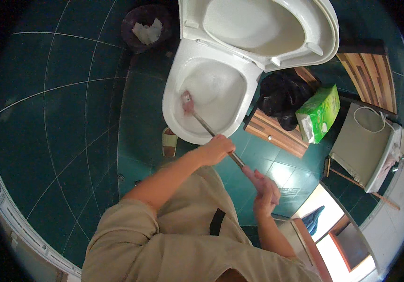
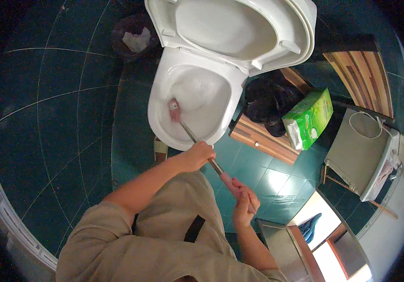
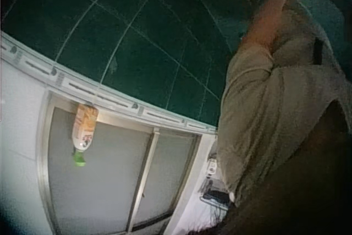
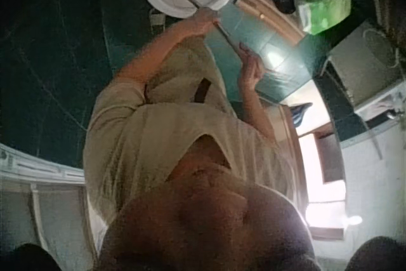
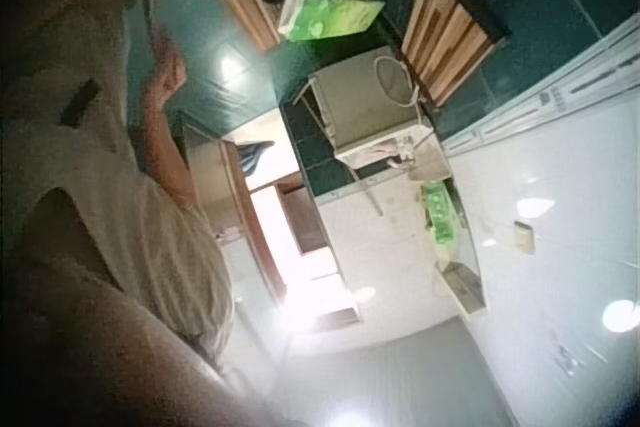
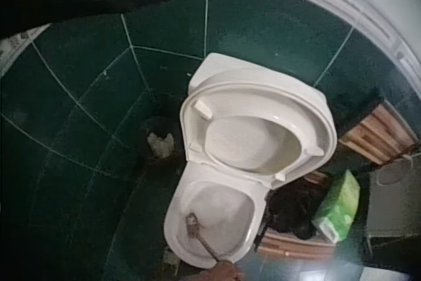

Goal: The person scrubs the inside of a toilet bowl using a long-handled toilet brush. They move the brush in circular and back-and-forth motions to clean the bowl's interior surfaces. The person then flushes the toilet to rinse the bowl.

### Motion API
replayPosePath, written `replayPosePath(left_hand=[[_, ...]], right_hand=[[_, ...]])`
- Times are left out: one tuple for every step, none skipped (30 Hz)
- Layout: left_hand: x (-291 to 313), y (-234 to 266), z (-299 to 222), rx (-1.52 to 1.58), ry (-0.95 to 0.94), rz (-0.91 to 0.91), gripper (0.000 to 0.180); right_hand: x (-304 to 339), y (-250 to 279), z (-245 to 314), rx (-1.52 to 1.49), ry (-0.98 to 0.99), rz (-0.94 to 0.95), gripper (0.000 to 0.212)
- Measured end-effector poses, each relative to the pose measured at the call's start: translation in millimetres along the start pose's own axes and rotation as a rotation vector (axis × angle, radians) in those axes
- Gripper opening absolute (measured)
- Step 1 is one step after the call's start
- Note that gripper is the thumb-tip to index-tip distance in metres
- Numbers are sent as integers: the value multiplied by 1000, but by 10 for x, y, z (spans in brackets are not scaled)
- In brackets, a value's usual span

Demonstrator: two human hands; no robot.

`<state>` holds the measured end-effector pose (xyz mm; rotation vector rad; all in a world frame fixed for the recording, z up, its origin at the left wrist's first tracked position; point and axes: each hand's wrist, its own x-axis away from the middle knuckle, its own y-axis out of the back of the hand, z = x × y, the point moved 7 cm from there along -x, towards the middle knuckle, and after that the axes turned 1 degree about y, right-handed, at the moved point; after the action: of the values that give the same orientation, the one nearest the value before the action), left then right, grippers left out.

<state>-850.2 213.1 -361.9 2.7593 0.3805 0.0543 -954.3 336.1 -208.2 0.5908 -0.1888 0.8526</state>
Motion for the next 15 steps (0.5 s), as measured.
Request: replayPosePath(left_hand=[[-26,-44,115,-35,0,30,7],[-88,-66,163,-47,-23,31,7],[-194,-100,184,-58,-51,34,7],[-263,-157,166,-69,-79,36,7],[-297,-318,306,-7,-13,138,11],[-293,-348,252,4,26,193,12],[-229,-383,172,13,66,249,14],[-117,-374,53,18,110,312,15],[-9,-343,-125,29,106,321,16],[104,-296,-302,40,106,322,16],[174,-258,-376,54,104,318,17],[209,-247,-304,24,58,274,17],[266,-282,-167,-3,19,222,17],[321,-300,-20,-30,-22,171,16],[267,-338,250,-131,9,289,17]], right_hand=[[-72,16,-220,-190,-35,-57,39],[-161,60,-456,-384,-74,-117,39],[-178,103,-573,-577,-109,-183,38],[-102,127,-634,-562,-181,-192,38],[-87,129,-635,-550,-239,-187,37],[0,161,-621,-544,-310,-203,37],[165,143,-471,-558,-304,-152,29],[323,172,-376,-428,-232,-68,26],[513,185,-327,-302,-162,5,23],[651,166,-301,-171,-90,84,20],[735,193,-292,-296,-22,116,14],[754,117,-329,-248,-2,115,15],[736,12,-387,-196,17,125,17],[700,-111,-436,-145,36,133,19],[576,-266,-471,-57,2,120,17]])
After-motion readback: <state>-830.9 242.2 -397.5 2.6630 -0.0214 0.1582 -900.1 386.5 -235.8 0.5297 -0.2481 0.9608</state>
